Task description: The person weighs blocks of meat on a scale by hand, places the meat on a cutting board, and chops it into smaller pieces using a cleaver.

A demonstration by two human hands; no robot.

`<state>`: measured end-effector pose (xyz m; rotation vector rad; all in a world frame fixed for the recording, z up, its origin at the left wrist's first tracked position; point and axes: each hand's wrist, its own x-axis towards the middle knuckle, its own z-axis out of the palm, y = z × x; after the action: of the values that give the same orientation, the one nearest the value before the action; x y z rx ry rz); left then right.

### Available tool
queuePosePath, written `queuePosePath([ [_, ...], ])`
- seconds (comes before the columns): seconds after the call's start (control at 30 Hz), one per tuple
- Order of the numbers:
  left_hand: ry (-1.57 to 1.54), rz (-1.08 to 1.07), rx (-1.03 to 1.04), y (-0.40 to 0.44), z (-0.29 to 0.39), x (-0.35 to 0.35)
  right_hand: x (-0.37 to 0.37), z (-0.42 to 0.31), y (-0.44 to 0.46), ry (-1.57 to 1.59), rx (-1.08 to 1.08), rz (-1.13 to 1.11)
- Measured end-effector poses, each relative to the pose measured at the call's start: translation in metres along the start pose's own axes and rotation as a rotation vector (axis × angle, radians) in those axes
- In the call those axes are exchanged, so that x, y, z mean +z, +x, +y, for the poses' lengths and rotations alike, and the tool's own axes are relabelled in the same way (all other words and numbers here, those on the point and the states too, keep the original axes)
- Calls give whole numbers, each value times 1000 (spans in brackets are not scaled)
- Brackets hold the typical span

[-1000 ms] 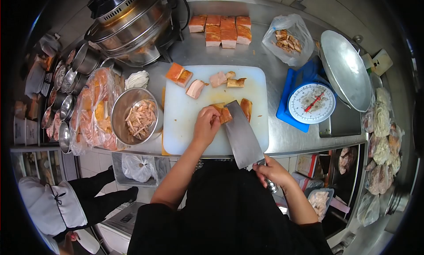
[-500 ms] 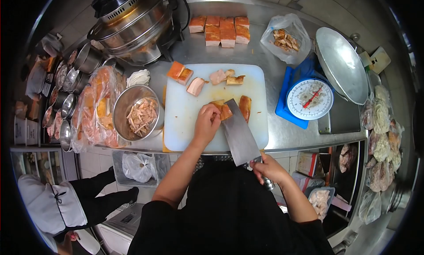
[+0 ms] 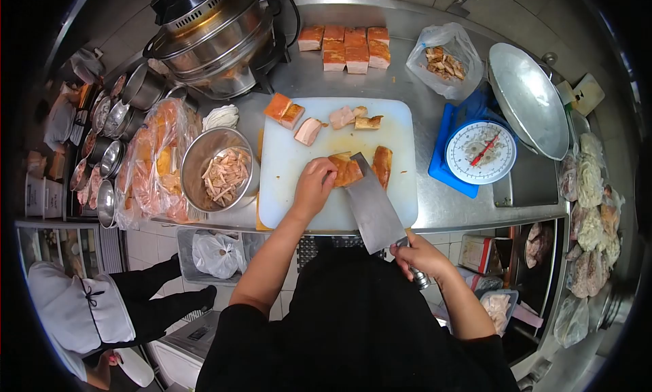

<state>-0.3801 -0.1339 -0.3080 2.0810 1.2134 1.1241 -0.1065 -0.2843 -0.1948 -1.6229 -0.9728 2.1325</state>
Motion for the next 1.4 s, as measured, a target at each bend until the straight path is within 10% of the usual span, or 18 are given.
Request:
queuePosePath([
  [0.8, 89, -43, 20, -2, 15, -6, 8, -7, 6, -18, -4, 18],
  [1.4, 20, -97, -372, 19, 8, -13, 4, 2, -2, -136, 0, 3],
])
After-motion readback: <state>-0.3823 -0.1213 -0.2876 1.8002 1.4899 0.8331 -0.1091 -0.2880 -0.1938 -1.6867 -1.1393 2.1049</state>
